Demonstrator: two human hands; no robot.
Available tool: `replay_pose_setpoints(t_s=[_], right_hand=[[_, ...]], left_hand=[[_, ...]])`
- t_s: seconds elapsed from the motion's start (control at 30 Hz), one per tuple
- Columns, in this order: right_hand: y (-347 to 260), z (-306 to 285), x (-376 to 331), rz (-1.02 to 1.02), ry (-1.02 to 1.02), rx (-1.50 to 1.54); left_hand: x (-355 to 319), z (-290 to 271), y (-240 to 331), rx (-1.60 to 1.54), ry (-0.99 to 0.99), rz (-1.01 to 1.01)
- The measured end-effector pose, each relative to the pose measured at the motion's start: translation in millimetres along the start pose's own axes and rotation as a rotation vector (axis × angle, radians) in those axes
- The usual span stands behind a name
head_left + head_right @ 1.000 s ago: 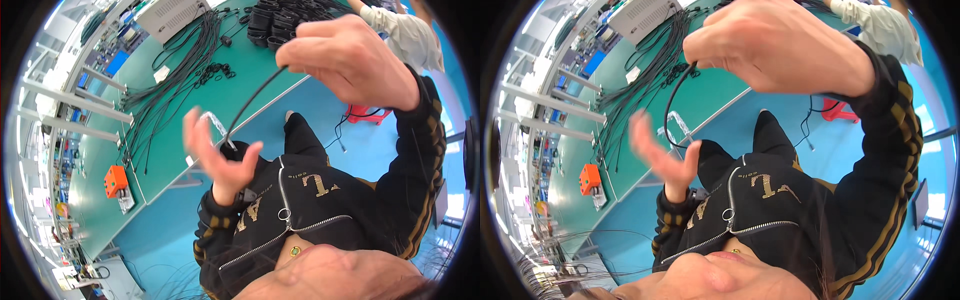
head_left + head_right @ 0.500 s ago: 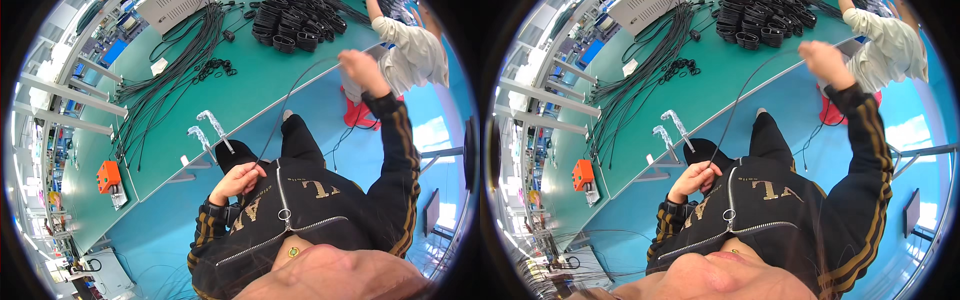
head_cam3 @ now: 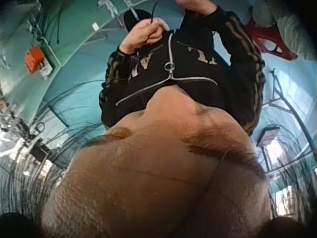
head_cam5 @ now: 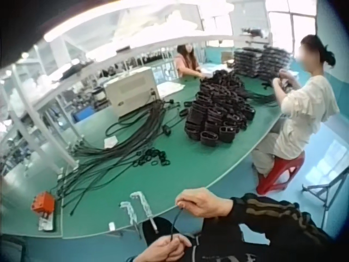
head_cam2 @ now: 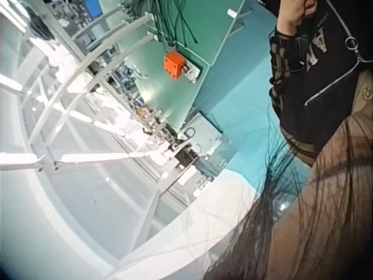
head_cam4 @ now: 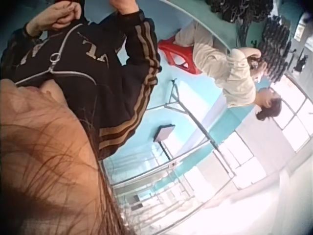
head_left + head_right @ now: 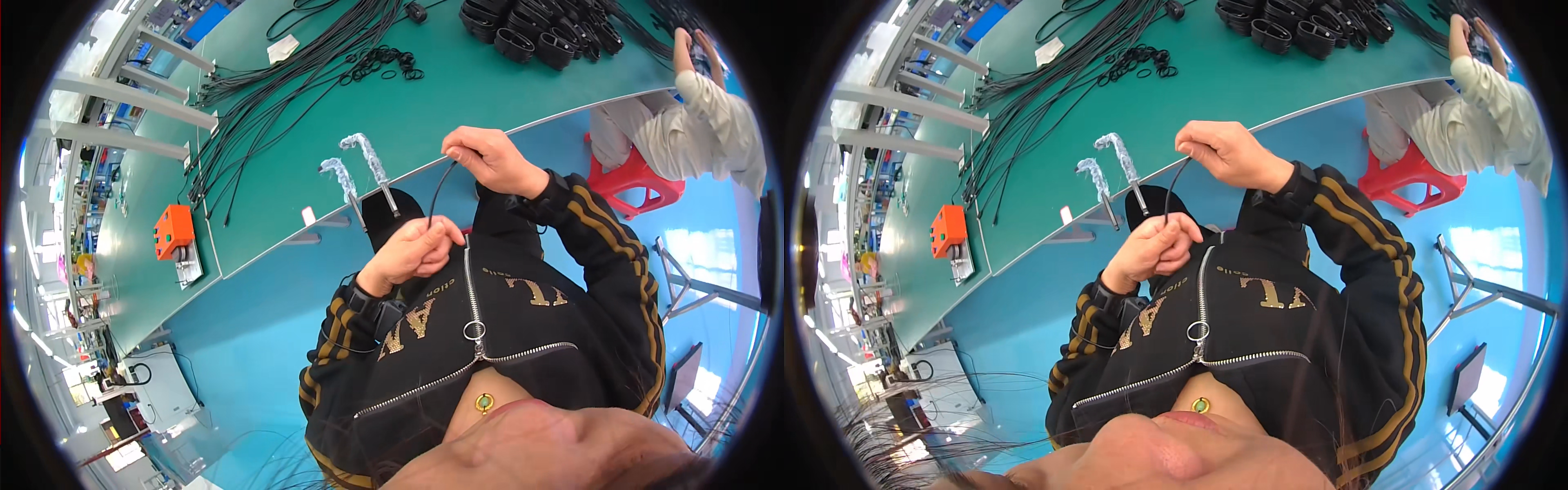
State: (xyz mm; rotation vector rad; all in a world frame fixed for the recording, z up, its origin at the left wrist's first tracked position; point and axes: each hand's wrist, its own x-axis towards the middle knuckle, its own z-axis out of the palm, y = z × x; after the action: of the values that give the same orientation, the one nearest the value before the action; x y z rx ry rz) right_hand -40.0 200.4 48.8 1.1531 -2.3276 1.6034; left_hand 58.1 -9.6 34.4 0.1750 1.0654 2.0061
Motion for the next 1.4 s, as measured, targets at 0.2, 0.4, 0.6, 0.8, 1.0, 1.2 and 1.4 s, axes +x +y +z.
replay_pose_setpoints(t_s=[0.2, 0.4, 0.6, 0.8, 1.0, 1.2, 1.4], right_hand=[[38, 48, -14, 0.051, -0.064, 0.126], [8, 66, -62, 0.140, -0.292, 0.062], [-37, 11, 3, -0.128, -0.373, -0.226], [9, 12, 21, -0.091, -0.230, 0.079], [18, 15, 6, 0.054, -0.107, 0.097], [-18, -2, -30, -0.077, -0.336, -0.180], [-53, -14, -18, -0.109, -0.454, -0.335]], left_hand=[[2, -3, 7, -0.117, -0.169, 0.176], [21, -39, 47, 0.129, 0.197, 0.738], [22, -57, 25, 0.646, 0.233, 0.510], [21, -25, 29, 0.159, -0.186, 0.093], [24, -17, 12, -0.073, -0.013, 0.351], [28, -50, 27, -0.267, 0.452, 0.698], [42, -39, 11, 0.215, 0.463, 0.635]])
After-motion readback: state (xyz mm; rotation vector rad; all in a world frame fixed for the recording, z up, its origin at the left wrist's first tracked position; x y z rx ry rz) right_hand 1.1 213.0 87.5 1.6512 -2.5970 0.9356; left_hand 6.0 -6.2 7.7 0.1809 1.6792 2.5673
